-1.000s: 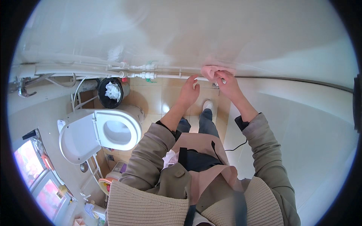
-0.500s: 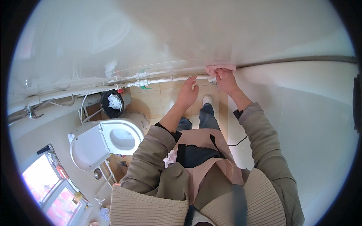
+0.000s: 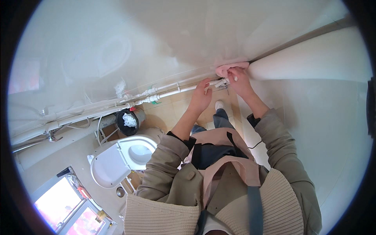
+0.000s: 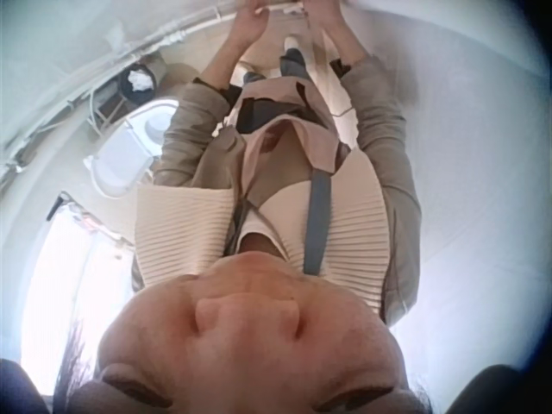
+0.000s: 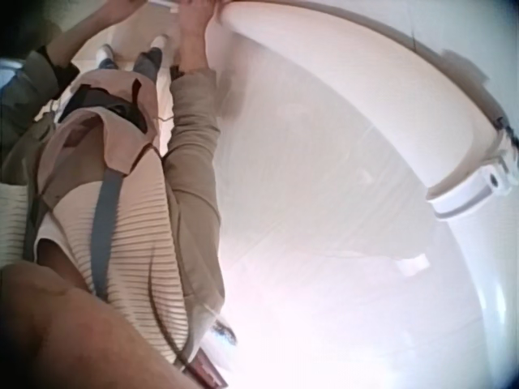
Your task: The person wipes the tiled wall and shower fixtures with a pink cloth, then flushes the toilet and scrubs the bowl with a toilet brush. The person handles the cloth and brush directly and works around pipes and the shower hose.
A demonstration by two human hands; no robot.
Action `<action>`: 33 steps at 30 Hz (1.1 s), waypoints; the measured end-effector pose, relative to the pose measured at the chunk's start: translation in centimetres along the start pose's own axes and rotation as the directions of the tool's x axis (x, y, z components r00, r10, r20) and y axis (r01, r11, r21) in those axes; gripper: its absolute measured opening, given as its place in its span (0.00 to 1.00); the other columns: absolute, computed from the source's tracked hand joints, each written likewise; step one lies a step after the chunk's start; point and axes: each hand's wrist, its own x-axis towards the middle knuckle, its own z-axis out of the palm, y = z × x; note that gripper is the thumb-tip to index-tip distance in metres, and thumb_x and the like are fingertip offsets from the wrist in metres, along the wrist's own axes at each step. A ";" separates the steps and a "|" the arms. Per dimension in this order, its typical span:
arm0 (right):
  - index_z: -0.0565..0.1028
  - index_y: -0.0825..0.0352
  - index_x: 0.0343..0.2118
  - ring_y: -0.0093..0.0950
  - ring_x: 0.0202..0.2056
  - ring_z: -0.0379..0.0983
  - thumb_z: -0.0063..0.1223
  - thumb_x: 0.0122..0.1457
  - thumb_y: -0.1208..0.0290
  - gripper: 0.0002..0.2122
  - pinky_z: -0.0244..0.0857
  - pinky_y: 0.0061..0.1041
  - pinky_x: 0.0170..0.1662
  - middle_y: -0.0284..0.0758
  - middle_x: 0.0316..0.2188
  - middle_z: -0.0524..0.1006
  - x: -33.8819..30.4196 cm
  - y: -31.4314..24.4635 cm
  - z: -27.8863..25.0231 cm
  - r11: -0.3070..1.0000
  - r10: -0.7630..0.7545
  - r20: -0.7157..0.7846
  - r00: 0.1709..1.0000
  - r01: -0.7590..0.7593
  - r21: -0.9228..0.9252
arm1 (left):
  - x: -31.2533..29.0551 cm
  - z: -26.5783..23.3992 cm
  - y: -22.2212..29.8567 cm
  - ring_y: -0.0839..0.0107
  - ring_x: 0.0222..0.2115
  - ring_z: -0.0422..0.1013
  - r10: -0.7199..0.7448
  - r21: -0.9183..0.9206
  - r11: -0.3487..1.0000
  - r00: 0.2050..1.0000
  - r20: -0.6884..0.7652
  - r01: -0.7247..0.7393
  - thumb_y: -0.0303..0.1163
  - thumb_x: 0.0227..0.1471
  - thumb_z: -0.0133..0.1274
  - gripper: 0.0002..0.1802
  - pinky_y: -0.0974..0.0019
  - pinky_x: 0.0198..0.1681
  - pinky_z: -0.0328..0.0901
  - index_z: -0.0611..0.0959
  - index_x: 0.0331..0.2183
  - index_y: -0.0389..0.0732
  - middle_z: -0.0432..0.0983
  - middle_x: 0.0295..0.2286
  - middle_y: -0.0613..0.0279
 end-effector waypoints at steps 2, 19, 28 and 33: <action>0.74 0.71 0.37 0.33 0.38 0.72 0.52 0.52 0.78 0.08 0.66 0.28 0.44 0.38 0.34 0.76 -0.1 -1.9 -1.6 0.992 0.081 0.022 0.996 -0.083 0.096 | -0.4 -0.7 0.7 0.64 0.50 0.67 0.006 0.005 1.000 1.000 -0.003 -0.006 0.21 0.53 0.45 0.23 0.66 0.46 0.66 0.68 0.52 0.36 0.68 0.49 0.53; 0.75 0.70 0.38 0.38 0.40 0.73 0.50 0.53 0.74 0.10 0.67 0.32 0.43 0.41 0.37 0.76 1.5 -9.6 1.7 0.979 0.012 0.218 0.976 -0.056 0.197 | -3.5 -7.4 1.0 0.61 0.48 0.69 0.071 -0.013 0.997 0.993 -0.098 -0.072 0.22 0.53 0.45 0.21 0.65 0.44 0.67 0.69 0.51 0.36 0.70 0.47 0.51; 0.75 0.70 0.39 0.39 0.40 0.73 0.49 0.54 0.74 0.11 0.67 0.32 0.43 0.41 0.38 0.76 1.6 -16.6 4.2 0.924 -0.137 0.226 0.965 0.042 0.381 | -5.2 -11.4 -0.9 0.66 0.46 0.70 0.052 -0.066 0.996 0.978 -0.204 -0.067 0.22 0.55 0.44 0.21 0.68 0.44 0.67 0.68 0.51 0.33 0.71 0.45 0.51; 0.75 0.69 0.40 0.39 0.40 0.73 0.49 0.54 0.75 0.11 0.67 0.32 0.44 0.42 0.39 0.75 1.6 -15.9 8.6 0.963 -0.154 0.314 0.937 0.071 0.261 | -6.7 -13.4 -2.8 0.67 0.41 0.72 -0.039 0.017 0.999 0.966 -0.256 0.045 0.25 0.56 0.44 0.19 0.67 0.44 0.67 0.71 0.50 0.34 0.75 0.41 0.51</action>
